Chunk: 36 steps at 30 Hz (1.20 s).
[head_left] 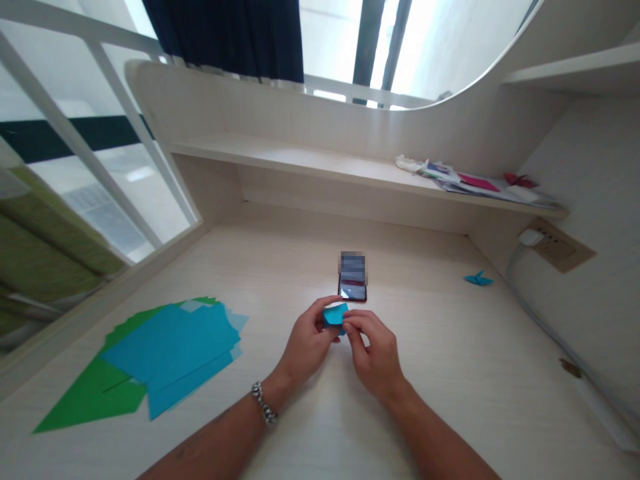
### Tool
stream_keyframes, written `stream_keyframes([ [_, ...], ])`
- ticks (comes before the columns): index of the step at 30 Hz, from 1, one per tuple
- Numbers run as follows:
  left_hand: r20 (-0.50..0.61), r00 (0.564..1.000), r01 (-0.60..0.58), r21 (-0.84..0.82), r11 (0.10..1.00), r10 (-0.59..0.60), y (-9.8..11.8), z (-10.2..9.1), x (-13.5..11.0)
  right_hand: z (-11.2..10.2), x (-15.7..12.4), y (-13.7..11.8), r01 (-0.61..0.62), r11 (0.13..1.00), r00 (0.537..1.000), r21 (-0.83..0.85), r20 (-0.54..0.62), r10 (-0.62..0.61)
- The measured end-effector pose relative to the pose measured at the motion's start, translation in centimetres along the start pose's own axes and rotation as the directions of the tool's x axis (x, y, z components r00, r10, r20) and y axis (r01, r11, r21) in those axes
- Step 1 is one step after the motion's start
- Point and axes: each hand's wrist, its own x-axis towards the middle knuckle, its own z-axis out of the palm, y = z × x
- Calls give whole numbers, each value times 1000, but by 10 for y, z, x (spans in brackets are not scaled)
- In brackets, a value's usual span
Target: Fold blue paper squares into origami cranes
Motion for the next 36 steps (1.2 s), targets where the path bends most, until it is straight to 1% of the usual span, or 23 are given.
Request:
stream_keyframes([
  [2,-9,1000,-25,23,999,25,-1,-2,1,-1,0,-2,-35,997,999,67,24,33],
  [3,-6,999,-32,22,999,32,-2,-2,2,-1,1,-1,-74,991,997,109,18,73],
  [5,19,999,-36,-2,999,36,-2,-2,1,-3,2,4,-190,957,980,218,-16,198],
  [6,34,999,-41,-19,999,42,-1,-2,0,-4,4,7,-256,922,959,291,-43,280],
  [7,51,998,-47,-36,998,49,0,-1,0,-5,5,11,-321,876,934,359,-32,356],
  [9,88,994,-60,-67,996,66,2,0,-2,-7,8,19,-437,787,887,435,62,458],
  [10,105,992,-66,-77,995,74,3,1,-2,-7,9,22,-489,741,862,460,130,489],
  [12,131,988,-73,-73,995,82,3,0,-3,-8,10,25,-559,667,822,493,220,525],
  [14,136,987,-80,-33,996,84,2,-1,-2,-7,9,25,-582,625,805,521,256,536],
  [18,97,992,-89,62,994,83,0,-4,-2,-7,9,23,-591,595,796,545,271,542],
  [23,75,984,-173,165,971,162,0,-7,-3,-7,8,23,-642,556,758,528,330,562],
  [25,68,985,-170,173,970,160,0,-8,-3,-6,8,23,-652,538,749,534,346,565],
  [29,41,994,-102,155,983,97,0,-7,-2,-6,8,23,-645,525,751,555,334,569],
  [36,60,993,-111,169,979,103,3,-5,-3,-7,8,23,-640,555,759,531,325,564],
])
